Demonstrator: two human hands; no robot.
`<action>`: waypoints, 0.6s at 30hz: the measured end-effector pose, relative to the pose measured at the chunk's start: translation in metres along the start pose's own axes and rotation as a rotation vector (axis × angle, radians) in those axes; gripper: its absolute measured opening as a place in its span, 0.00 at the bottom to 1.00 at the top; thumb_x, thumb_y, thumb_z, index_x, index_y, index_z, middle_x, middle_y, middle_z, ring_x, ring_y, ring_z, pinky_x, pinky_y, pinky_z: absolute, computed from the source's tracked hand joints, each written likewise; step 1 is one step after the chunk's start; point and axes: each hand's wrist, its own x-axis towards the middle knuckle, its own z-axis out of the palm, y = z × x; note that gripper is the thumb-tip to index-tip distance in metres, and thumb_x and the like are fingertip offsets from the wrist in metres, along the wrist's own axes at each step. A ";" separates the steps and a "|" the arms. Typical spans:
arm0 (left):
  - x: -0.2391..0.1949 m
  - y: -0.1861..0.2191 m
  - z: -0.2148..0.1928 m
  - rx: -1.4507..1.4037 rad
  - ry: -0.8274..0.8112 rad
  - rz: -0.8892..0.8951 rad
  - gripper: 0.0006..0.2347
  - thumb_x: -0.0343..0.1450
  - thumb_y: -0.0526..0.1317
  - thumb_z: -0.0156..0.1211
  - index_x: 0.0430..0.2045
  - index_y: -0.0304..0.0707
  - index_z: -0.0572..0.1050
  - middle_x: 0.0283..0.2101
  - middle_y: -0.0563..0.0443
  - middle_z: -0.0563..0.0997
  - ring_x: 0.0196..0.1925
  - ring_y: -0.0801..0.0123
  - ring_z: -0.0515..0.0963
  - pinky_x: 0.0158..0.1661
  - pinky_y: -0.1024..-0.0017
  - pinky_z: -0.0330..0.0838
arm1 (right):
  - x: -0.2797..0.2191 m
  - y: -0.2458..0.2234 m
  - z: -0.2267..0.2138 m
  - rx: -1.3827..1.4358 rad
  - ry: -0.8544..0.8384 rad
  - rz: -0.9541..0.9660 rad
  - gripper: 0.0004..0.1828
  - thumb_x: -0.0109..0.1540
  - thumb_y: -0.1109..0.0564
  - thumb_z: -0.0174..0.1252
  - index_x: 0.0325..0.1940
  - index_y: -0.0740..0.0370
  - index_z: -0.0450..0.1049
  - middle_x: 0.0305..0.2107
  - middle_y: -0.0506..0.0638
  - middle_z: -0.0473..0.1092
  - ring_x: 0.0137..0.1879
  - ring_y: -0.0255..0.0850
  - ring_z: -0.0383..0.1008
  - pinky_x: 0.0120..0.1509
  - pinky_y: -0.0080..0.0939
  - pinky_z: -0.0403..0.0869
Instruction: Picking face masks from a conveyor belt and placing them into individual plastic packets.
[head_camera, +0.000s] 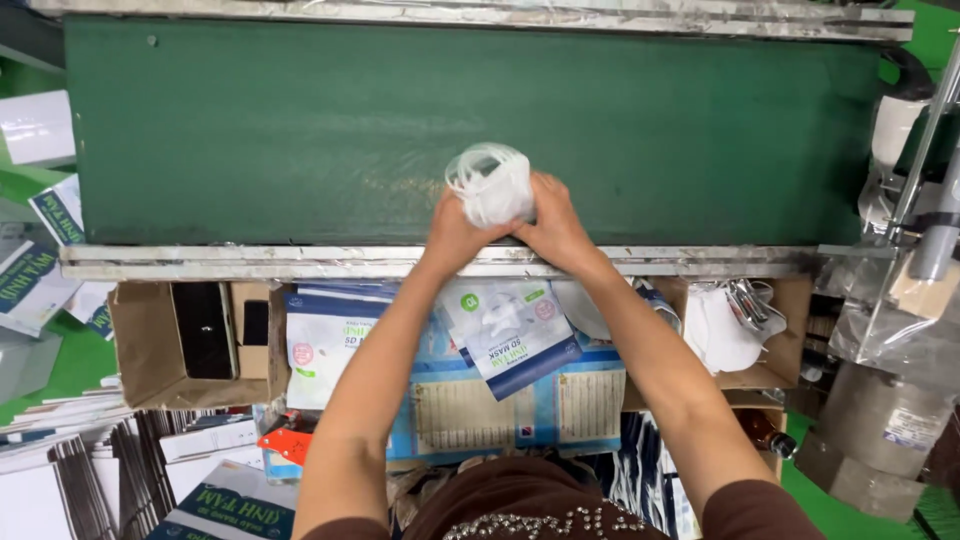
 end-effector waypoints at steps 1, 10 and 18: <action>-0.002 -0.001 0.007 0.064 0.099 0.114 0.24 0.60 0.46 0.79 0.49 0.42 0.80 0.52 0.44 0.81 0.58 0.53 0.76 0.58 0.60 0.69 | -0.004 0.005 0.006 0.197 -0.058 0.234 0.28 0.54 0.53 0.71 0.57 0.58 0.74 0.50 0.52 0.74 0.56 0.49 0.77 0.63 0.45 0.74; -0.020 0.005 0.012 0.326 0.088 0.262 0.23 0.66 0.39 0.68 0.57 0.45 0.74 0.58 0.39 0.75 0.64 0.44 0.68 0.59 0.51 0.64 | -0.012 0.029 0.016 -0.077 0.140 -0.064 0.21 0.53 0.60 0.72 0.50 0.61 0.77 0.47 0.59 0.73 0.55 0.58 0.71 0.61 0.52 0.69; -0.133 0.046 0.004 0.174 -0.160 0.192 0.20 0.67 0.31 0.61 0.55 0.45 0.74 0.50 0.42 0.81 0.50 0.48 0.81 0.48 0.58 0.75 | -0.127 -0.001 0.020 0.387 -0.065 0.256 0.26 0.55 0.59 0.69 0.56 0.63 0.73 0.47 0.56 0.76 0.54 0.46 0.76 0.58 0.43 0.76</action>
